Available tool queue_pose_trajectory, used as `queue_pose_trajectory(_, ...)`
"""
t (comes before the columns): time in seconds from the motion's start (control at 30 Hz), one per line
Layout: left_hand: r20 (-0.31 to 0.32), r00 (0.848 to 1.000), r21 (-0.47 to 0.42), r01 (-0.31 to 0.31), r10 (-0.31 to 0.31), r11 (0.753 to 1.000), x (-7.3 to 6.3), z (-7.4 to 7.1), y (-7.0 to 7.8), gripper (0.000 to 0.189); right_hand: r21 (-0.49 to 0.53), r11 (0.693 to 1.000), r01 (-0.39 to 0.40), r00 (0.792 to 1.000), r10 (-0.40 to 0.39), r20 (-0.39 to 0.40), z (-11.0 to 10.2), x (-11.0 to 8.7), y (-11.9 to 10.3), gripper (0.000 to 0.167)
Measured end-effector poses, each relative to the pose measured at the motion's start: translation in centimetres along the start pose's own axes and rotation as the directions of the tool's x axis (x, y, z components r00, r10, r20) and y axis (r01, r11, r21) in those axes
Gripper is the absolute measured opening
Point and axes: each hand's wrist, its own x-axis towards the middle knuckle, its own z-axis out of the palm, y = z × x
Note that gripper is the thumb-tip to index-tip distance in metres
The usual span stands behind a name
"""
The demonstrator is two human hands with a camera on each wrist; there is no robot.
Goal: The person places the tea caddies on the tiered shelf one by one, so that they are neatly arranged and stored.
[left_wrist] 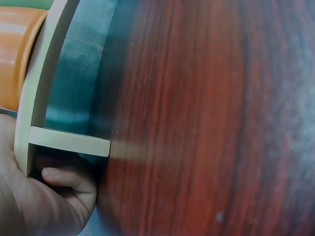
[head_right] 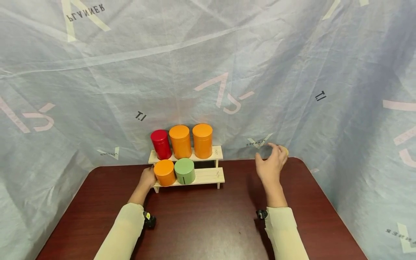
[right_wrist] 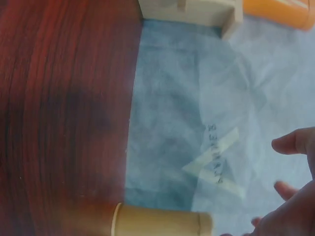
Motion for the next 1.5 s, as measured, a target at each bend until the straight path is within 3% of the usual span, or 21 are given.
queue_pose_trajectory(0.3, -0.013, 1.000, -0.001, -0.003, 0.003, 1.000, 0.0, 0.0, -0.1, 0.066, 0.166, 0.967, -0.191, 0.974, 0.207, -0.088, -0.8, 1.8, 1.9, 0.087)
queue_pose_trajectory(0.5, -0.022, 1.000, -0.008, -0.007, 0.007, 1.000, -0.1, 0.0, 0.0, 0.066, 0.246, 0.922, -0.300, 0.949, 0.315, -0.022, -1.1, 2.8, 3.3, 0.095)
queue_pose_trajectory(0.67, -0.015, 1.000, -0.009, 0.000, 0.000, 1.000, -0.3, -0.1, 0.2, 0.065, 0.323, 0.862, -0.390, 0.915, 0.401, 0.034, -1.1, 3.2, 4.4, 0.101)
queue_pose_trajectory(0.87, -0.019, 1.000, -0.009, 0.001, -0.001, 1.000, -0.2, -0.1, 0.2, 0.067, 0.471, 0.741, -0.479, 0.864, 0.493, 0.103, -0.7, 3.9, 5.9, 0.096)
queue_pose_trajectory(0.93, -0.016, 1.000, -0.001, -0.005, 0.005, 1.000, -0.2, 0.0, 0.2, 0.068, 0.485, 0.718, -0.500, 0.849, 0.518, 0.107, -0.5, 4.0, 6.4, 0.091)
queue_pose_trajectory(1.0, -0.014, 1.000, 0.002, -0.009, 0.009, 1.000, -0.2, 0.0, 0.2, 0.068, 0.486, 0.707, -0.513, 0.837, 0.538, 0.101, -0.3, 4.1, 6.9, 0.088)
queue_pose_trajectory(1.2, -0.024, 1.000, -0.015, -0.010, 0.010, 1.000, -0.4, 0.0, 0.2, 0.067, 0.460, 0.725, -0.512, 0.833, 0.550, 0.062, -0.2, 4.2, 7.5, 0.080)
queue_pose_trajectory(1.37, -0.016, 1.000, -0.004, -0.004, 0.004, 1.000, -0.4, 0.0, 0.2, 0.065, 0.501, 0.681, -0.534, 0.801, 0.597, 0.043, -0.3, 3.7, 7.1, 0.079)
queue_pose_trajectory(1.5, -0.001, 1.000, -0.012, 0.009, -0.009, 1.000, -0.2, 0.0, 0.2, 0.060, 0.536, 0.663, -0.523, 0.800, 0.598, 0.041, -0.2, 3.2, 6.6, 0.077)
